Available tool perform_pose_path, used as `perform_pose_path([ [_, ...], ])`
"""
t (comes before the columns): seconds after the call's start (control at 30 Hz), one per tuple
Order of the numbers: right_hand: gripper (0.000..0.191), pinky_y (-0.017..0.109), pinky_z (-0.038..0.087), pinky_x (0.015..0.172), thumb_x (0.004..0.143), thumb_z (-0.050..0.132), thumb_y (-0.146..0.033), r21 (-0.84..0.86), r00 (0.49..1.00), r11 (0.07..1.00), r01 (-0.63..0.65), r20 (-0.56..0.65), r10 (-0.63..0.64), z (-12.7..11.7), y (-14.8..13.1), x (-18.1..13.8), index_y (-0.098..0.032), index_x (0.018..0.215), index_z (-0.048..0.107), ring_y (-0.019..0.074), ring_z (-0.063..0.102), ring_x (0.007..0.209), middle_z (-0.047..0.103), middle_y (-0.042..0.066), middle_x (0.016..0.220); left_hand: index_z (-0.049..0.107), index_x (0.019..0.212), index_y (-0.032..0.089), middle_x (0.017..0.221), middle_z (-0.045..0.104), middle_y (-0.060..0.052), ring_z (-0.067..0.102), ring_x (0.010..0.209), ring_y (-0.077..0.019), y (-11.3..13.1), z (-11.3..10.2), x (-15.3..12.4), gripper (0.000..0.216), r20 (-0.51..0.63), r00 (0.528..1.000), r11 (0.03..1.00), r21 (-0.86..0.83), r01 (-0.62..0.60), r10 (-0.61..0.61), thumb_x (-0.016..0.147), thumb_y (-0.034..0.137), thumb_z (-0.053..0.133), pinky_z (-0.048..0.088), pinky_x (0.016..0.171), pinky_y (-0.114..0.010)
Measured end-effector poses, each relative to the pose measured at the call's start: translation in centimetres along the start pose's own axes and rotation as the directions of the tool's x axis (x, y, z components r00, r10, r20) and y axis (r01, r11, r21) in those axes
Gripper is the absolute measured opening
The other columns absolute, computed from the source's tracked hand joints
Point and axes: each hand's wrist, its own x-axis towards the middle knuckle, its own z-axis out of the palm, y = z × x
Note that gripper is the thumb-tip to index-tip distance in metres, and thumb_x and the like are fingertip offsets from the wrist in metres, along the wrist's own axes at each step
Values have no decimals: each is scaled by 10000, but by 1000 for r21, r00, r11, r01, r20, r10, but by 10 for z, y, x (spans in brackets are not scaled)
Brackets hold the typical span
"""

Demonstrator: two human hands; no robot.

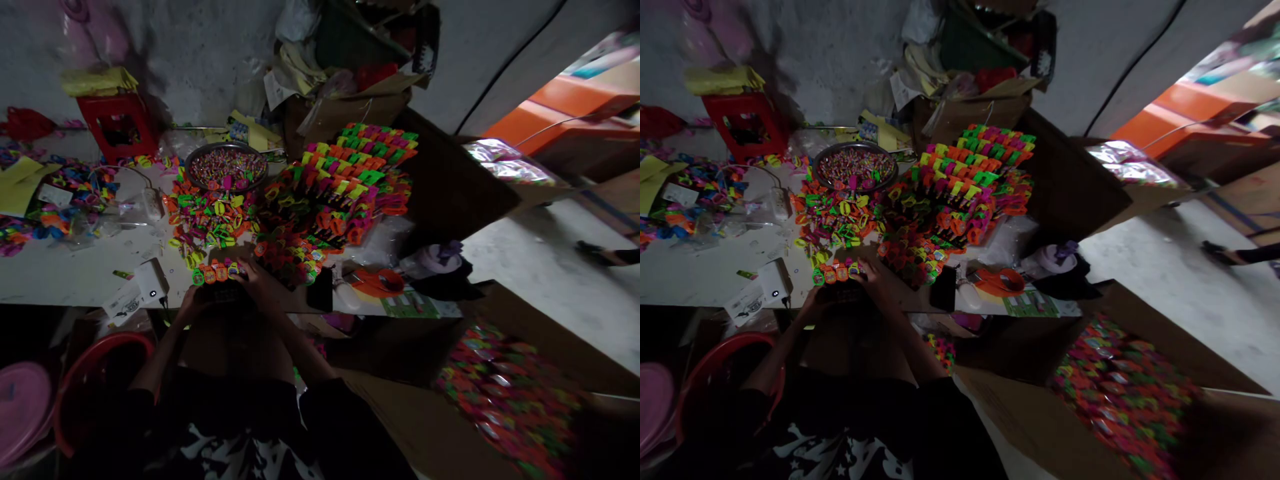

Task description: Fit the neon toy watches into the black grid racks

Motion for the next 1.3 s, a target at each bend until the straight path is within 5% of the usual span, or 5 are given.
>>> perform_pose_path([
  [0.6,415,331,500,927,794,695,-362,106,941,994,-12,337,-24,-31,-11,36,-155,1152,674,226,660,1008,719,79,1070,618,1126,198,1095,635,-105,609,1081,-311,-3,-1,0,630,-8,1000,999,34,-16,16,601,465,841,494,955,-505],
  [0.83,417,344,501,942,785,703,-356,118,921,993,10,386,-55,-33,-4,42,-151,1147,675,237,654,1031,707,93,1117,612,1130,197,1081,644,-101,616,1071,-308,-3,-2,0,603,-10,999,996,71,-46,47,628,448,833,496,952,-501],
  [1.03,549,371,503,956,789,714,-397,126,945,991,34,319,-73,-35,-6,44,-164,1275,609,250,643,1073,662,125,1228,598,1157,192,1120,633,-111,612,1095,-312,1,0,-4,619,-24,998,996,70,-50,52,636,424,836,496,960,-501],
  [1.2,353,359,512,914,899,571,-392,103,987,994,40,149,-55,-39,4,75,-158,1144,671,239,647,1022,699,118,1112,605,1149,200,1136,640,-108,605,1106,-311,7,1,-6,612,-25,999,998,49,-34,35,628,416,841,491,973,-502],
  [1.3,266,348,510,879,910,557,-330,2,981,1000,-22,194,21,-34,11,103,-142,1000,723,231,659,947,725,107,998,612,1143,193,1141,646,-117,599,1122,-328,6,2,-6,630,-9,1000,998,59,-17,17,606,418,852,483,984,-516],
])
